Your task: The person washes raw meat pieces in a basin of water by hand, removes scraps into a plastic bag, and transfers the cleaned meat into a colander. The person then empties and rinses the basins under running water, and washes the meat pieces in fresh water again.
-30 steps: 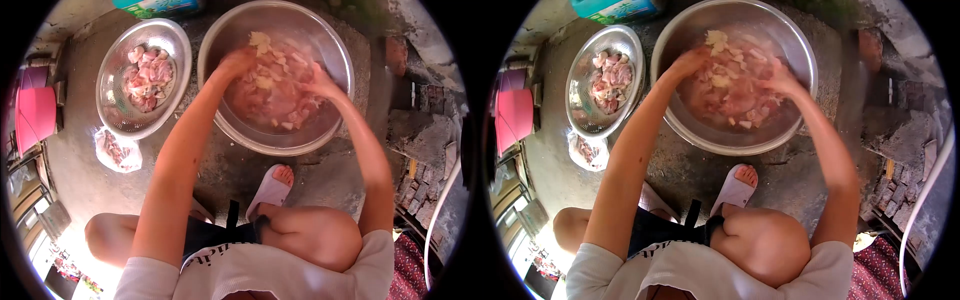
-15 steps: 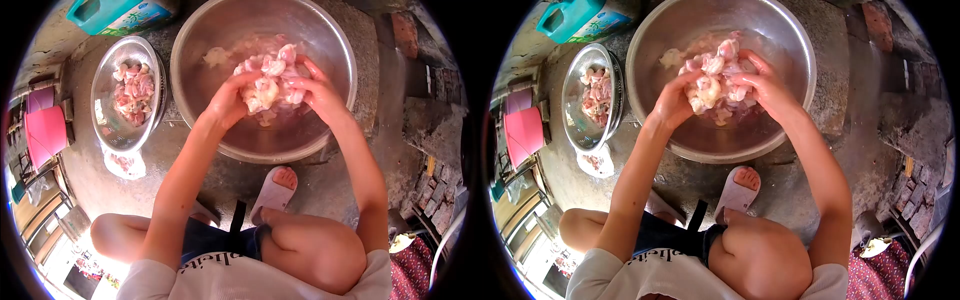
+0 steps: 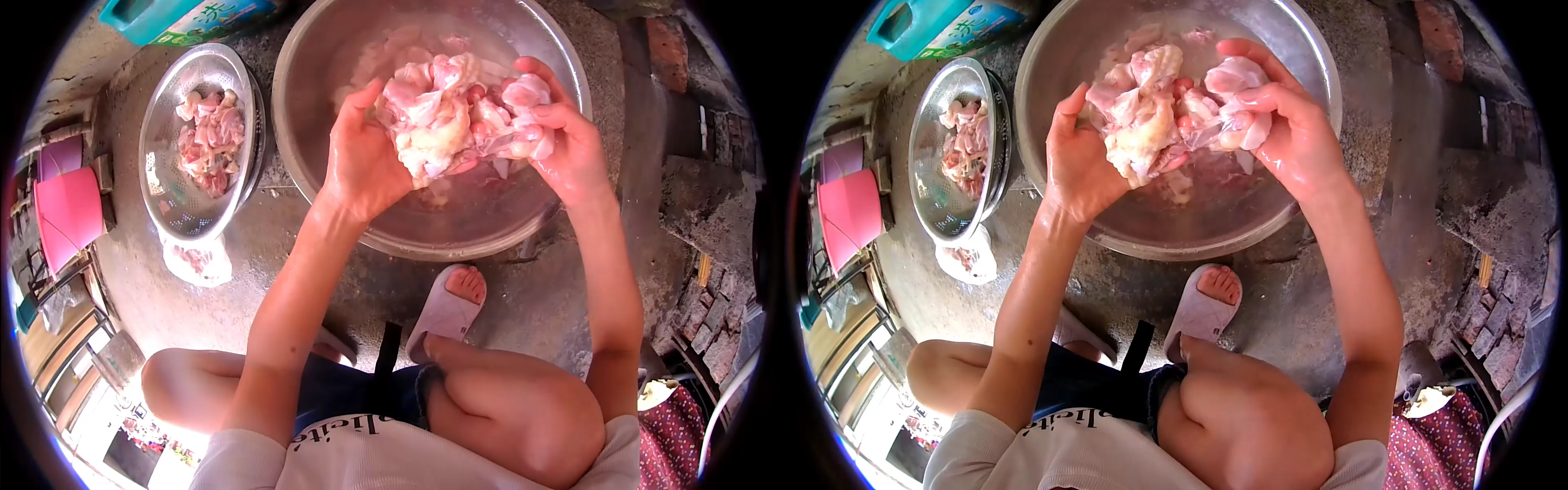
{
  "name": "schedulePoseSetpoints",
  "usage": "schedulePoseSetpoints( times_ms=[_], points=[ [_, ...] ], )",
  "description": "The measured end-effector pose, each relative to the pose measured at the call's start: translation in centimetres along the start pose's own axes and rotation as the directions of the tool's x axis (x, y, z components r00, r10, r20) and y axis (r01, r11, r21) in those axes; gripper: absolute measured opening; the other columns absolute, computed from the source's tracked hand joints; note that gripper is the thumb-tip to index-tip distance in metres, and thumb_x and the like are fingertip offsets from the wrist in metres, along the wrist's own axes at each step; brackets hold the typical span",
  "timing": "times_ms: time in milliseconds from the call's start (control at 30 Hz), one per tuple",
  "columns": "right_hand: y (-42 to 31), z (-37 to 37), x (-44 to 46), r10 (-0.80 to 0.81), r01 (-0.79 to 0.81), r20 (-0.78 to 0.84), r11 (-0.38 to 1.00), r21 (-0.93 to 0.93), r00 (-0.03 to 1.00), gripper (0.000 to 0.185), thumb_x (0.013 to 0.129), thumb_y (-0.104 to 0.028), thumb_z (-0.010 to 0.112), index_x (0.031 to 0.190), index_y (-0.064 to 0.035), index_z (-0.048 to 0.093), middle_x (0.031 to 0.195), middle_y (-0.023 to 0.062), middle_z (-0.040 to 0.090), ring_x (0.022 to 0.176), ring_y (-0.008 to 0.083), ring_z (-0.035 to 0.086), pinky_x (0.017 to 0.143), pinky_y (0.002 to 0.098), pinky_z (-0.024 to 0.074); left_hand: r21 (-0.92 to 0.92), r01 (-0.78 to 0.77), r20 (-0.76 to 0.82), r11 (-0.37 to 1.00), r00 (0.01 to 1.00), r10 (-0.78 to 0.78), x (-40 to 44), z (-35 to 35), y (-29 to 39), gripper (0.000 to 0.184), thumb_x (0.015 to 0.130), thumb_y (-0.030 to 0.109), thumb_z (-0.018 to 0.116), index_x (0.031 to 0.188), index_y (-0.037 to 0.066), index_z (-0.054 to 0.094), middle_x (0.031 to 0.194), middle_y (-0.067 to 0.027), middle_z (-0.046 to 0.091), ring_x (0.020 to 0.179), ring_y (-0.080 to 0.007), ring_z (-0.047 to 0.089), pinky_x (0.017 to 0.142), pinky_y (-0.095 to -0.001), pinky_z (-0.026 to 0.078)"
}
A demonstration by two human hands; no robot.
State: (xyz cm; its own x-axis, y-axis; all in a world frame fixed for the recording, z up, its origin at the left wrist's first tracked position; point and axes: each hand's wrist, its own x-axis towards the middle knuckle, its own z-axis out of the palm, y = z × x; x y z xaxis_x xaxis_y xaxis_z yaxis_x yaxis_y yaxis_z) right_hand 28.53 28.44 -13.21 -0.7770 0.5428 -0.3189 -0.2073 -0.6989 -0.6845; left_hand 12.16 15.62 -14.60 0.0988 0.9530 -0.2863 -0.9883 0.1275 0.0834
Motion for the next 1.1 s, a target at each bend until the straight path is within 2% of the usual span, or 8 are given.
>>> schedulePoseSetpoints(
  times_ms=[167, 300, 400, 467, 500, 533, 900, 1100],
  points=[
    [-1.0, 0.4, -0.2, -0.005, -0.018, 0.150, 0.988, 0.156, 0.989, 0.047, 0.069, -0.003, 0.045, 0.116, -0.0042, 0.043, 0.093, 0.0070, 0.053, 0.063, 0.0099, 0.045, 0.058, 0.0212, 0.0390, -0.057, -0.023, -0.075, 0.998, 0.997, 0.019, 0.0, -0.6, -0.4, 0.058, 0.085, 0.044, 0.038, 0.129, 0.006, 0.033, 0.129, -0.0145, 0.039, 0.116, -0.0308, 0.041, 0.098, -0.0526, 0.027],
    [-1.2, 3.2, -0.7, -0.060, 0.099, 0.208, 0.977, -0.186, 0.976, 0.045, 0.072, -0.004, 0.049, 0.116, -0.0053, 0.043, 0.099, 0.0071, 0.051, 0.071, 0.0118, 0.050, 0.062, 0.0220, 0.0430, -0.102, -0.053, -0.092, 0.993, 0.995, 0.044, 0.3, -0.8, -0.9, 0.056, 0.085, 0.046, 0.037, 0.121, 0.003, 0.040, 0.117, -0.0157, 0.049, 0.107, -0.0305, 0.049, 0.094, -0.0467, 0.035],
    [1.5, 6.8, -1.1, -0.092, 0.323, 0.397, 0.757, -0.568, 0.913, 0.044, 0.075, -0.004, 0.057, 0.117, -0.0056, 0.044, 0.114, 0.0084, 0.046, 0.094, 0.0182, 0.054, 0.073, 0.0239, 0.0489, -0.310, 0.034, 0.157, 0.950, 0.987, 0.016, 0.3, -2.2, -1.4, 0.055, 0.085, 0.047, 0.037, 0.118, 0.004, 0.043, 0.113, -0.0161, 0.051, 0.103, -0.0316, 0.051, 0.093, -0.0453, 0.037],
    [1.5, 8.2, -2.1, -0.010, 0.352, 0.360, 0.229, -0.907, 0.933, 0.043, 0.075, -0.002, 0.057, 0.117, -0.0063, 0.046, 0.123, 0.0074, 0.041, 0.098, 0.0186, 0.052, 0.075, 0.0247, 0.0492, -0.228, 0.079, 0.278, 0.970, 0.961, -0.013, 1.1, -2.6, -1.4, 0.050, 0.085, 0.046, 0.037, 0.112, 0.005, 0.049, 0.106, -0.0145, 0.056, 0.098, -0.0294, 0.054, 0.089, -0.0424, 0.041],
    [1.4, 8.1, -2.2, -0.101, 0.420, 0.408, 0.223, -0.880, 0.907, 0.039, 0.078, -0.006, 0.056, 0.116, -0.0062, 0.047, 0.120, 0.0079, 0.046, 0.099, 0.0161, 0.052, 0.067, 0.0224, 0.0493, -0.229, 0.001, 0.086, 0.973, 0.996, 0.019, 1.3, -2.5, -1.8, 0.050, 0.085, 0.045, 0.038, 0.112, 0.004, 0.049, 0.107, -0.0138, 0.056, 0.099, -0.0300, 0.053, 0.089, -0.0439, 0.040],
    [0.5, 7.9, -2.2, -0.140, 0.336, 0.307, 0.321, -0.885, 0.941, 0.037, 0.080, -0.008, 0.055, 0.116, -0.0062, 0.047, 0.115, 0.0077, 0.049, 0.097, 0.0143, 0.053, 0.066, 0.0217, 0.0482, -0.215, -0.077, -0.106, 0.974, 0.993, 0.055, 1.3, -1.5, -1.8, 0.049, 0.085, 0.044, 0.038, 0.111, 0.004, 0.049, 0.108, -0.0131, 0.055, 0.100, -0.0306, 0.053, 0.089, -0.0454, 0.040],
    [-1.7, 3.0, -0.7, -0.076, 0.030, -0.074, 0.869, -0.494, 0.994, 0.026, 0.087, -0.018, 0.047, 0.106, -0.0007, 0.053, 0.091, 0.0065, 0.057, 0.075, 0.0071, 0.051, 0.070, 0.0202, 0.0416, -0.537, 0.156, 0.268, 0.829, 0.963, -0.007, -0.2, -0.8, -1.7, 0.063, 0.086, 0.046, 0.036, 0.130, 0.001, 0.029, 0.132, -0.0161, 0.034, 0.122, -0.0357, 0.032, 0.104, -0.0496, 0.018],
    [1.8, 4.1, -0.2, -0.322, 0.279, -0.332, 0.945, -0.169, 0.887, 0.039, 0.089, -0.023, 0.042, 0.120, 0.0009, 0.041, 0.099, 0.0104, 0.054, 0.088, 0.0158, 0.050, 0.087, 0.0263, 0.0369, -0.039, -0.193, -0.096, 0.980, 0.977, 0.189, -0.6, 0.2, -2.6, 0.051, 0.086, 0.051, 0.035, 0.102, 0.004, 0.051, 0.087, -0.0075, 0.059, 0.062, -0.0197, 0.056, 0.052, -0.0288, 0.045]
  ],
)
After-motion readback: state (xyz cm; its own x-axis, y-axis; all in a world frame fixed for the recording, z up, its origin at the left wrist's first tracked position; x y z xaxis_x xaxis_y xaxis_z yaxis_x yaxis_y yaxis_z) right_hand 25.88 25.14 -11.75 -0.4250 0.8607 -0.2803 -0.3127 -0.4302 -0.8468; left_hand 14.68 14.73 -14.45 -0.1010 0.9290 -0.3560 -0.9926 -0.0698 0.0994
